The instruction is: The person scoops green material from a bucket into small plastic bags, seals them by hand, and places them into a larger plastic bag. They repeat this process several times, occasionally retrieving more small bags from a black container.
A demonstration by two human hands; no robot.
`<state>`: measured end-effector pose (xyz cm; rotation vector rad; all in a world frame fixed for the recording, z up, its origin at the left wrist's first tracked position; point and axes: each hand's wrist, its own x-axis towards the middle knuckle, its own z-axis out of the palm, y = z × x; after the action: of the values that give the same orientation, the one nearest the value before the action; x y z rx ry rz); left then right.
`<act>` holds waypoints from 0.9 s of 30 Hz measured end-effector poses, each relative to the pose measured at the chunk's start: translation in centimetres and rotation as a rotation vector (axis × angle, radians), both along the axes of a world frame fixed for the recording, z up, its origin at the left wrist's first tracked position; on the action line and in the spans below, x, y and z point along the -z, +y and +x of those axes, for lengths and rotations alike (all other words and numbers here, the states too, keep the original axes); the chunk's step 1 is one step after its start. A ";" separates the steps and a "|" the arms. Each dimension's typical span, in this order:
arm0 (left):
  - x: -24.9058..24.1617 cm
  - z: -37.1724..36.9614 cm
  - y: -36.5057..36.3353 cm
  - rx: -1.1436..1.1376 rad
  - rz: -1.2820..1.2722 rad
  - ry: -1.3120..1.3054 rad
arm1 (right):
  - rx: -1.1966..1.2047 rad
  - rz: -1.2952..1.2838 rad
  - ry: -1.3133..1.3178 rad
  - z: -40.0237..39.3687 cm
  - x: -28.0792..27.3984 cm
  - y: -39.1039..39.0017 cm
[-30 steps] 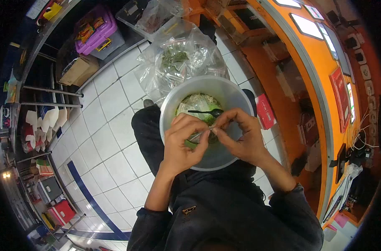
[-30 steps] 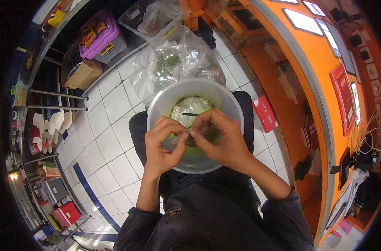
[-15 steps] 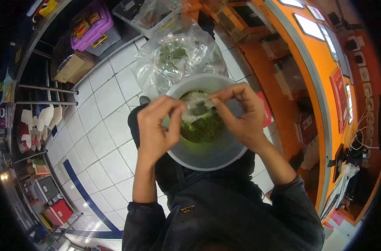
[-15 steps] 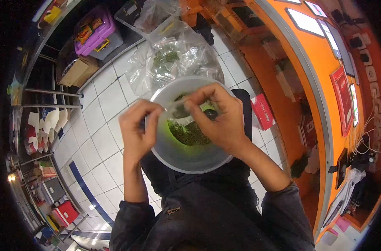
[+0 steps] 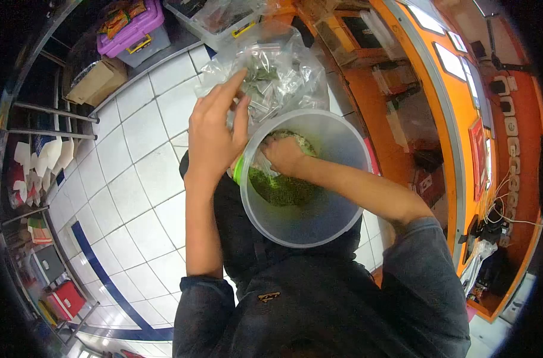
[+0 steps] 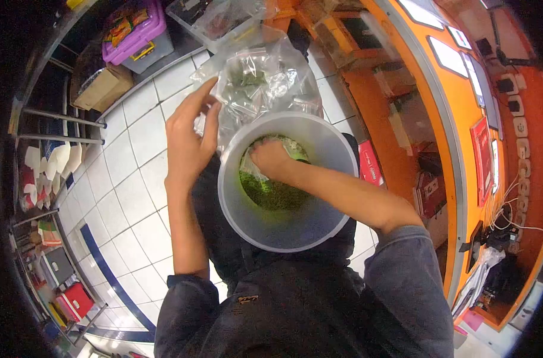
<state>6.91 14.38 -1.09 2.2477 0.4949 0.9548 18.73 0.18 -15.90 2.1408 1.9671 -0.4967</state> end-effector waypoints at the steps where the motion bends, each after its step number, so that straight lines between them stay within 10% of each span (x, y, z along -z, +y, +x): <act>1: 0.3 -0.8 -0.2 -0.006 -0.009 0.001 | -0.006 -0.009 0.001 0.0 1.2 -0.2; 13: 1.0 -5.2 -3.5 -0.011 -0.333 -0.058 | 0.134 -0.088 0.033 1.2 3.5 0.2; 27: 1.9 -6.9 -8.9 -0.028 -0.083 -0.089 | -0.182 0.261 0.245 2.5 5.7 1.8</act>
<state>0.02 5.48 -2.97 2.1198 0.5178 1.0246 21.22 1.96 -21.56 2.0985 2.4577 -0.5163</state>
